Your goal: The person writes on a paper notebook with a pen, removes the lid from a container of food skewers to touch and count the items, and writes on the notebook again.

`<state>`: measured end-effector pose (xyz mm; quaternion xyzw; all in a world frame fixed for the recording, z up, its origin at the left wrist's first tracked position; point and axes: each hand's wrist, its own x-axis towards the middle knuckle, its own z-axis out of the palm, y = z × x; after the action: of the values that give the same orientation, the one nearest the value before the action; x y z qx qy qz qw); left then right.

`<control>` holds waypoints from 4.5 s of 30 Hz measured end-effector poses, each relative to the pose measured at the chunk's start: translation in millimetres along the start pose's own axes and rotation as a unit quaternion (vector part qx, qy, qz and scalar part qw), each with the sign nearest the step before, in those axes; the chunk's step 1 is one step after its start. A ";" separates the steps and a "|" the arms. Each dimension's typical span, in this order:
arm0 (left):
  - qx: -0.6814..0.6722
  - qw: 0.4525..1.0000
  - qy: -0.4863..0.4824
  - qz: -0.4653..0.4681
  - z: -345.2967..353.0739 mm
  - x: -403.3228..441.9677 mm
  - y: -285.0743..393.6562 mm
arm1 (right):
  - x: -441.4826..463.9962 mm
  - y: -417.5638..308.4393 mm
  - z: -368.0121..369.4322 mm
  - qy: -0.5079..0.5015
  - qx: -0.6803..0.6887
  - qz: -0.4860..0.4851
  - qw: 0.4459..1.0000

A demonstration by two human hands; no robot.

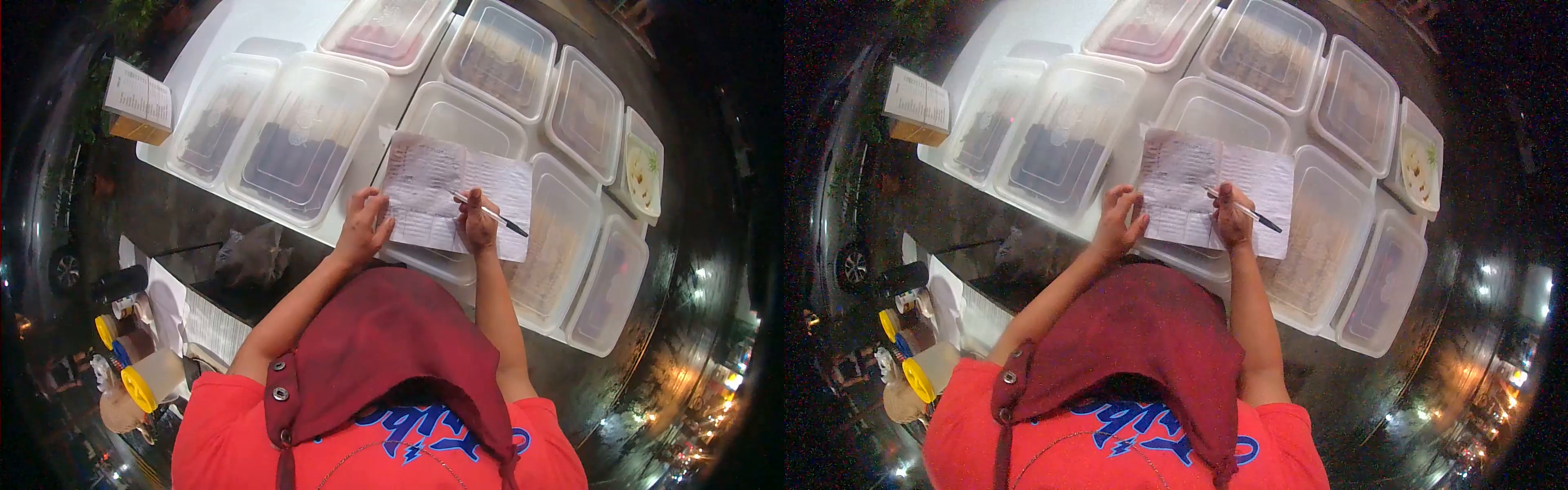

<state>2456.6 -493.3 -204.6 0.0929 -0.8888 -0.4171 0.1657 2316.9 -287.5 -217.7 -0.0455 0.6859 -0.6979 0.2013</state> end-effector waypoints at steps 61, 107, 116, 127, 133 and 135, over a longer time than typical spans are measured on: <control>0.150 0.959 -0.163 0.179 28.8 27.5 28.0 | 13.5 -10.4 30.1 0.030 -0.313 -0.260 0.913; 0.191 0.958 -0.144 0.161 42.7 27.1 30.1 | 12.6 -15.2 11.0 0.021 -0.305 -0.182 0.935; 0.184 0.960 -0.144 0.153 41.3 29.3 33.0 | 14.9 -9.2 15.2 0.011 -0.357 -0.219 0.908; 0.189 0.958 -0.148 0.157 39.8 28.3 32.7 | 8.8 -20.1 17.2 0.013 -0.333 -0.196 0.922; 0.191 0.956 -0.156 0.156 39.4 29.2 33.5 | 12.3 -12.1 14.5 0.018 -0.354 -0.243 0.903; 0.192 0.956 -0.151 0.161 38.3 29.7 34.1 | 10.5 -15.7 15.6 0.022 -0.339 -0.233 0.911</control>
<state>2413.9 -453.4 -194.7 -0.0852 -0.9701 -0.2152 0.0732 2309.1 -306.2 -203.8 -0.2547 0.8552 -0.4513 -0.0096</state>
